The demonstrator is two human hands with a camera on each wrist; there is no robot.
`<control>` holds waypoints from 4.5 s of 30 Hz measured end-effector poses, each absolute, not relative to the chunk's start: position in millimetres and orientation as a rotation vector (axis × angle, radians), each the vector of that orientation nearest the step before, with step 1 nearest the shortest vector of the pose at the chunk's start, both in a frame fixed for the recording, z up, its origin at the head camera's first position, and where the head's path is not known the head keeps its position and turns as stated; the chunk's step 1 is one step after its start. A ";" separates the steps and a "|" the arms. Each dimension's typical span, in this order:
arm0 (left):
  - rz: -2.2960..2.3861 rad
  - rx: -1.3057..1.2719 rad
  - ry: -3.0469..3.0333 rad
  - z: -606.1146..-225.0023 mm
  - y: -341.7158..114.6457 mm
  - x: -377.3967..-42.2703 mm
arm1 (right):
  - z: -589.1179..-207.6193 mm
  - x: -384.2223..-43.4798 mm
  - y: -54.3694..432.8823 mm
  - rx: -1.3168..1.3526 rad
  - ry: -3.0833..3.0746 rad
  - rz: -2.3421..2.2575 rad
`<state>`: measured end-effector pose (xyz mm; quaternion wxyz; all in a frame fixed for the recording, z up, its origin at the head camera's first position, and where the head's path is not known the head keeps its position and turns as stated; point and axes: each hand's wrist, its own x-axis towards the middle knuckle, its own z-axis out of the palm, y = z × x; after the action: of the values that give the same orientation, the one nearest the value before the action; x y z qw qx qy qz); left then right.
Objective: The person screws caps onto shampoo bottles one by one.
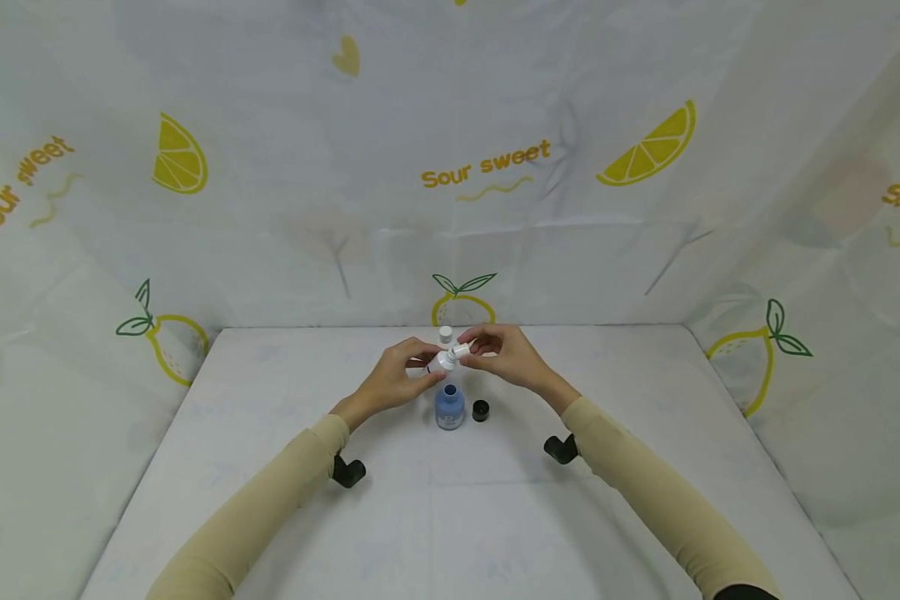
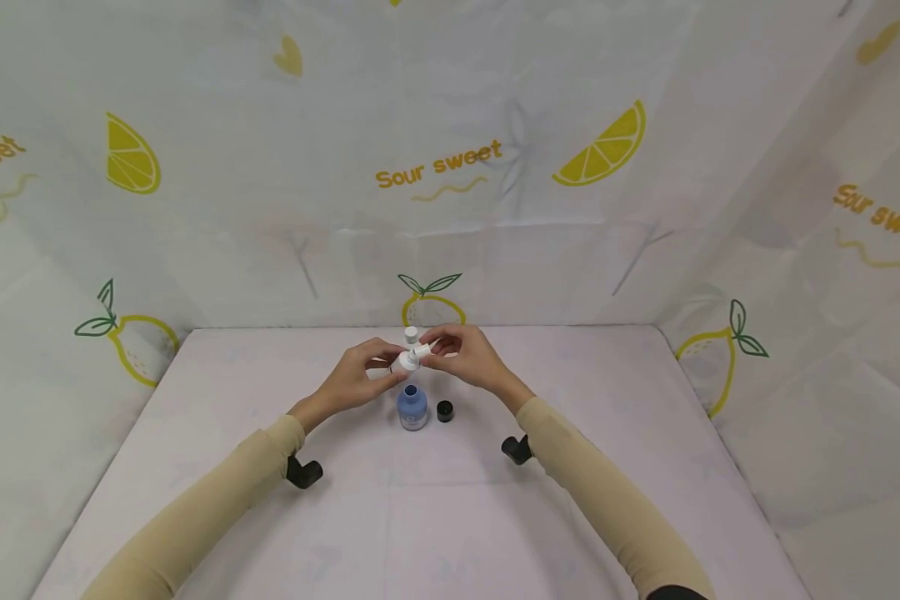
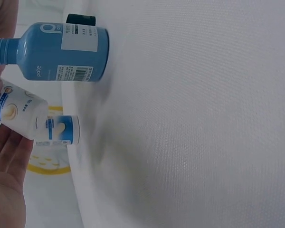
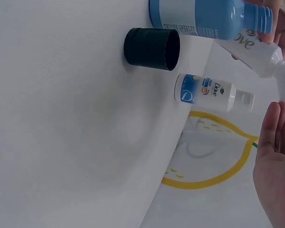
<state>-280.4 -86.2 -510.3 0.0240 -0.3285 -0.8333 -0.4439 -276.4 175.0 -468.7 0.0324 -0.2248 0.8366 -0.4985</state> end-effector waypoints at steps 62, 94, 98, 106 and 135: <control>-1.369 -1.053 -2.593 -507.2 -82.9 -278.1 | -473.0 -275.4 159.8 -0.633 2.727 -1.486; -1.386 -1.092 -2.567 -510.9 -83.9 -278.1 | -475.3 -272.9 157.3 -0.534 2.714 -1.466; -1.399 -1.097 -2.562 -510.7 -84.3 -278.6 | -475.8 -272.7 158.7 -0.541 2.697 -1.462; -1.389 -1.072 -2.563 -510.3 -85.6 -280.4 | -474.7 -275.0 170.7 -0.727 2.496 -1.575; -1.365 -1.047 -2.586 -509.7 -83.6 -281.1 | -474.3 -280.1 173.9 -0.775 2.470 -1.603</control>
<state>-281.1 -83.6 -509.7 0.0177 -0.3369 -0.8325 -0.4395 -280.1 173.9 -474.3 0.0483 -0.2542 0.8102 -0.5259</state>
